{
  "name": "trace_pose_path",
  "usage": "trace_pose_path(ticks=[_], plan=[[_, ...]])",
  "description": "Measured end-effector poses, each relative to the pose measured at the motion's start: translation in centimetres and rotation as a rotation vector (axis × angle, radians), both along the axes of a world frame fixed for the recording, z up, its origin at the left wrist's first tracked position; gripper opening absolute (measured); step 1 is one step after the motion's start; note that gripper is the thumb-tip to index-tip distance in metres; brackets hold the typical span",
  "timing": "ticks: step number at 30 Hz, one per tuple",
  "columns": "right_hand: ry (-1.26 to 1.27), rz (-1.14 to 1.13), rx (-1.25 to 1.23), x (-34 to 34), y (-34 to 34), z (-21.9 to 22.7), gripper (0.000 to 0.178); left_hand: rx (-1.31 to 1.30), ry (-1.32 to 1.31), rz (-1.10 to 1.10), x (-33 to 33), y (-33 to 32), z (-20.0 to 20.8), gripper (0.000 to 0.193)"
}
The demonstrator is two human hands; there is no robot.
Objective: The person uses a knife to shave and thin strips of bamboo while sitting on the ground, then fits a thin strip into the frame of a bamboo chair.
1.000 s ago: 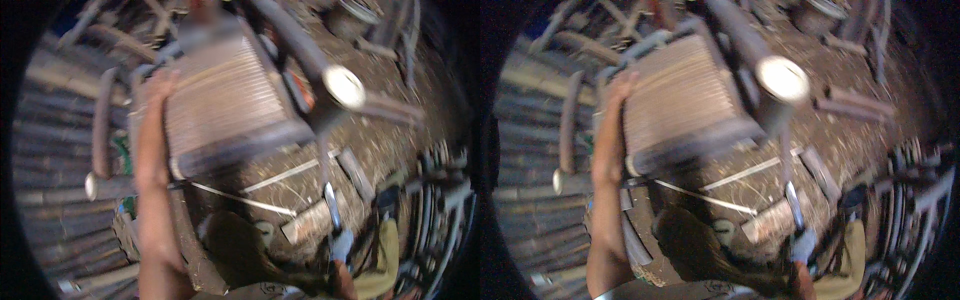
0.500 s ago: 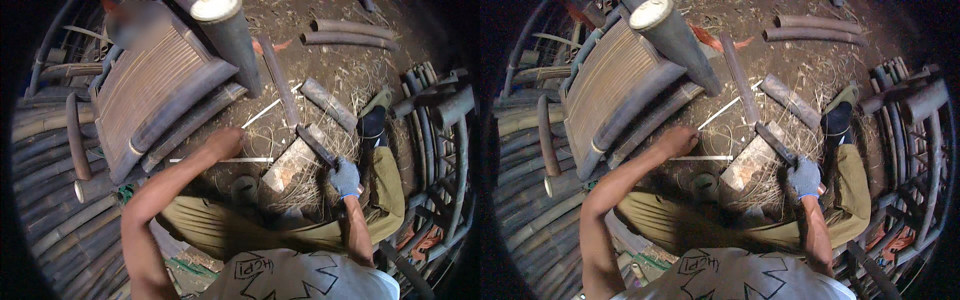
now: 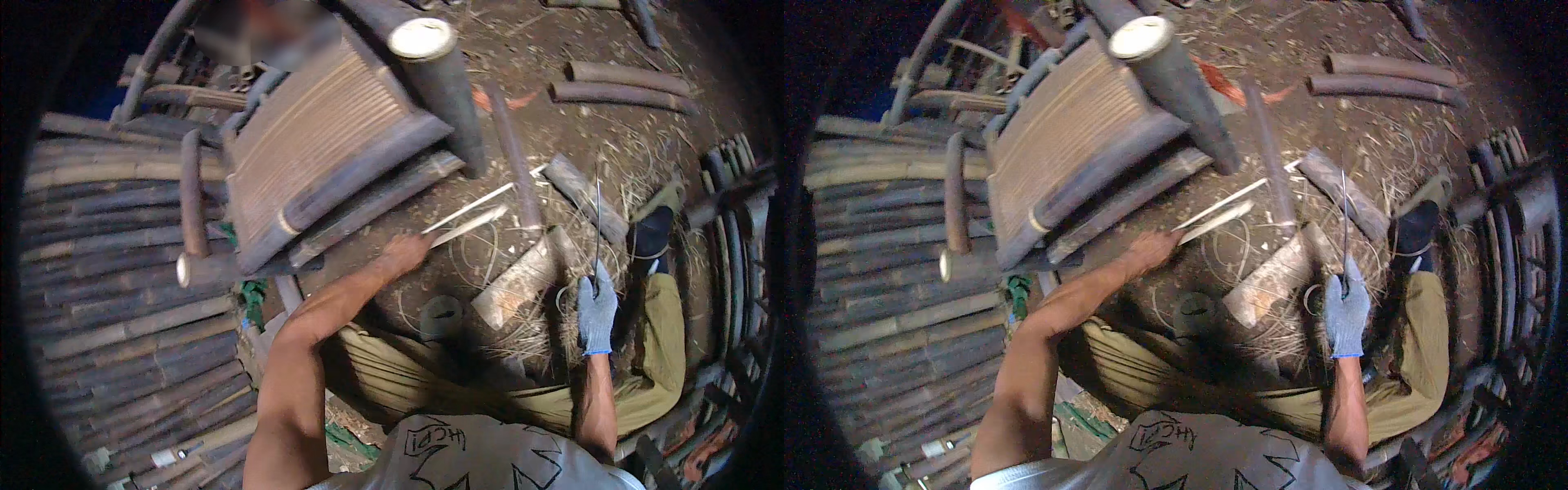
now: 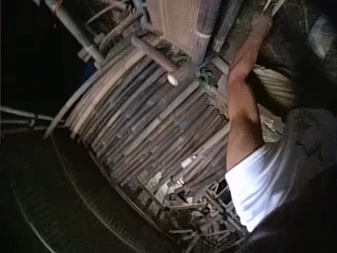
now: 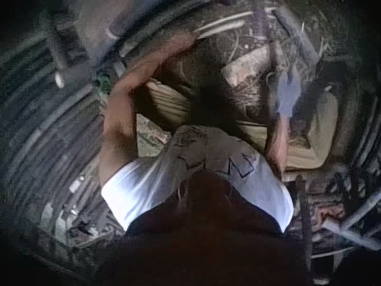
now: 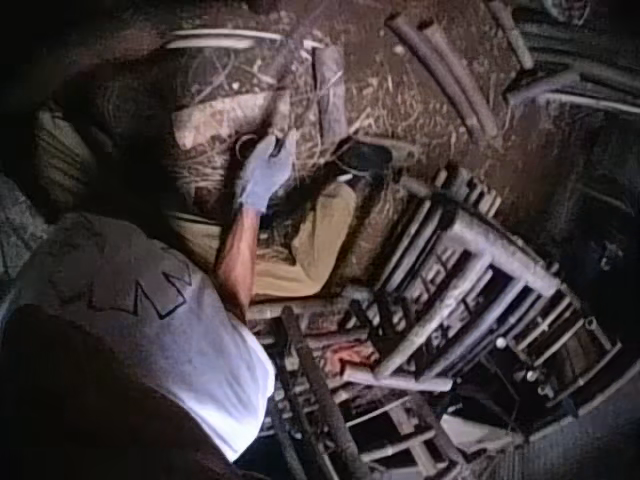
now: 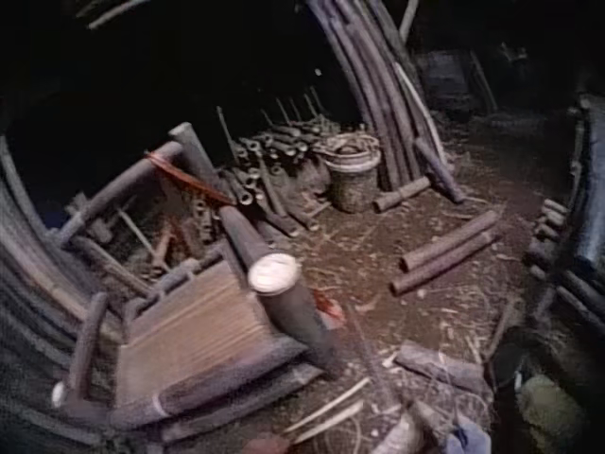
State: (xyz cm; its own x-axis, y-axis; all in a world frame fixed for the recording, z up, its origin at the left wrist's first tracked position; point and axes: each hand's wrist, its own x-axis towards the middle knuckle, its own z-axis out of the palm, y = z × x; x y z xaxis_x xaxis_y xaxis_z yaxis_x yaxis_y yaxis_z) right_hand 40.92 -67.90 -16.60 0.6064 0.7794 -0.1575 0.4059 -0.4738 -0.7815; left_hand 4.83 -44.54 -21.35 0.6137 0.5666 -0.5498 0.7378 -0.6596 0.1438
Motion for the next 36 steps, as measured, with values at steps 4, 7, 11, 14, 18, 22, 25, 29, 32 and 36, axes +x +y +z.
trace_pose_path(ticks=[4,7,11,14,18,22,25,29,32,36], plan=[[0.002,-0.022,0.036,-0.5,0.2,0.8,0.042,0.052,-0.498,0.211,8.9,2.1,10.0,0.032],[-0.214,0.02,0.094,-0.4,0.2,2.0,0.042,-0.32,-1.004,0.43,11.5,3.3,11.6,0.028],[-0.181,0.005,0.038,2.7,-1.7,-1.4,0.046,-0.896,-0.509,0.693,12.8,-3.6,16.6,0.031],[0.005,0.047,-0.073,1.4,-2.6,-0.8,0.045,-1.084,-0.344,0.881,11.7,-9.1,13.7,0.027],[-0.001,0.315,-0.391,-1.8,-2.6,-1.1,0.054,-1.056,-0.305,0.946,12.4,-11.4,10.5,0.025],[-0.031,0.457,-0.436,-3.5,-3.2,-3.5,0.052,-1.036,-0.248,0.918,13.3,-10.8,8.4,0.024],[-0.023,0.513,-0.321,-4.3,-2.7,-3.5,0.049,-1.078,-0.262,0.986,13.7,-10.7,9.0,0.024],[-0.024,0.519,-0.311,-4.1,-2.4,-4.8,0.045,-1.157,-0.302,1.034,13.3,-10.1,8.1,0.018],[0.011,0.462,-0.524,-2.9,-1.2,-5.8,0.042,-1.101,-0.289,1.028,13.8,-9.3,8.2,0.017],[0.043,0.673,-0.265,-4.6,-1.4,-2.7,0.049,-1.102,-0.279,1.02,13.5,-8.9,8.4,0.017]])
